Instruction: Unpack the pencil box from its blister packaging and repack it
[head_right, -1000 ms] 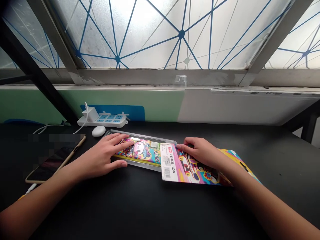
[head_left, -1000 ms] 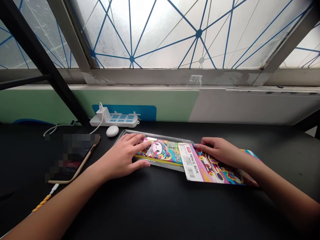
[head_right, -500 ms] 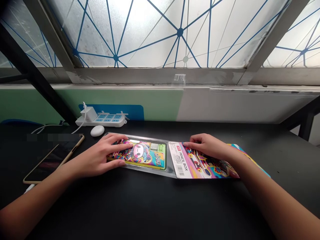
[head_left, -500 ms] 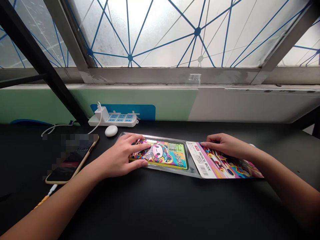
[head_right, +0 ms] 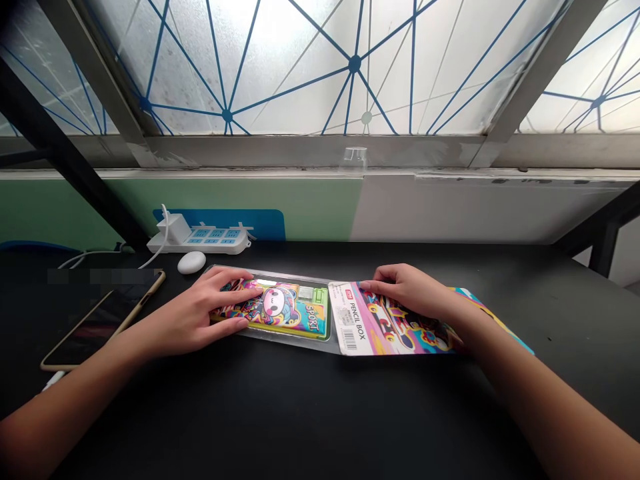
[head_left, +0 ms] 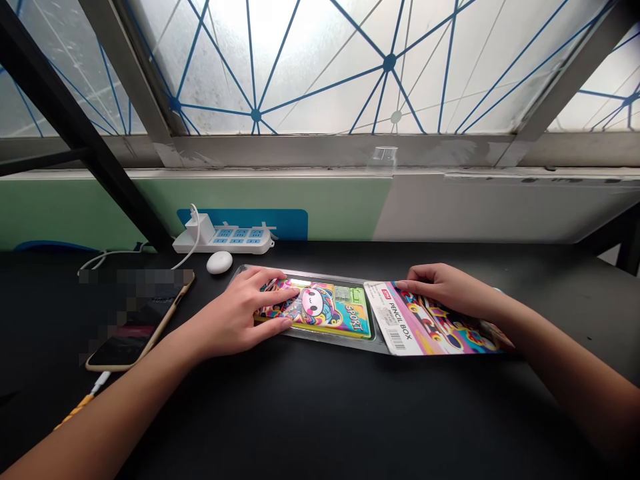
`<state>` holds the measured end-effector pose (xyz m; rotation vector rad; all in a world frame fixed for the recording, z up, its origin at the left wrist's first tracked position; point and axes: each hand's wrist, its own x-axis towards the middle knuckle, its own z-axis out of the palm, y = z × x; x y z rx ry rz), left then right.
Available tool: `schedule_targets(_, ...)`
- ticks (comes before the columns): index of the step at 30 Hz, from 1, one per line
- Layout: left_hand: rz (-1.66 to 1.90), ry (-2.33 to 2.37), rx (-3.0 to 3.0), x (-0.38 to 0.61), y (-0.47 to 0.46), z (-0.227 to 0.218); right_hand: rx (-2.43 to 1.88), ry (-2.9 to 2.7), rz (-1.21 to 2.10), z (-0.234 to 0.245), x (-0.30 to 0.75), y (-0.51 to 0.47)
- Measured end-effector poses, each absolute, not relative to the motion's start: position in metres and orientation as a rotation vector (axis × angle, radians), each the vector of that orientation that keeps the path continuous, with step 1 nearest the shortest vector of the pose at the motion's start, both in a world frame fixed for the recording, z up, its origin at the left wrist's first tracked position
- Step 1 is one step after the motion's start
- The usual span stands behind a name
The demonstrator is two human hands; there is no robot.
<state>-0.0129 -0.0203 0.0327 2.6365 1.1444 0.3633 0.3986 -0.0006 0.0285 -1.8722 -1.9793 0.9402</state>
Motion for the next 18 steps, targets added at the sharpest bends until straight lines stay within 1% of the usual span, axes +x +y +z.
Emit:
schedule_targets(7,0.305,1.149,2.643,-0.013,-0.020,0.030,-1.941,-1.879,0.941,0.032,0.388,-0.006)
schedule_targets(13,0.319,1.219,2.679,0.000,-0.028,0.025,-1.982,-1.891,0.847,0.032,0.379,-0.009)
schedule_targets(18,0.321,1.210,2.740,0.004,-0.031,0.023,-1.979,-1.886,0.873,0.032,0.379,-0.010)
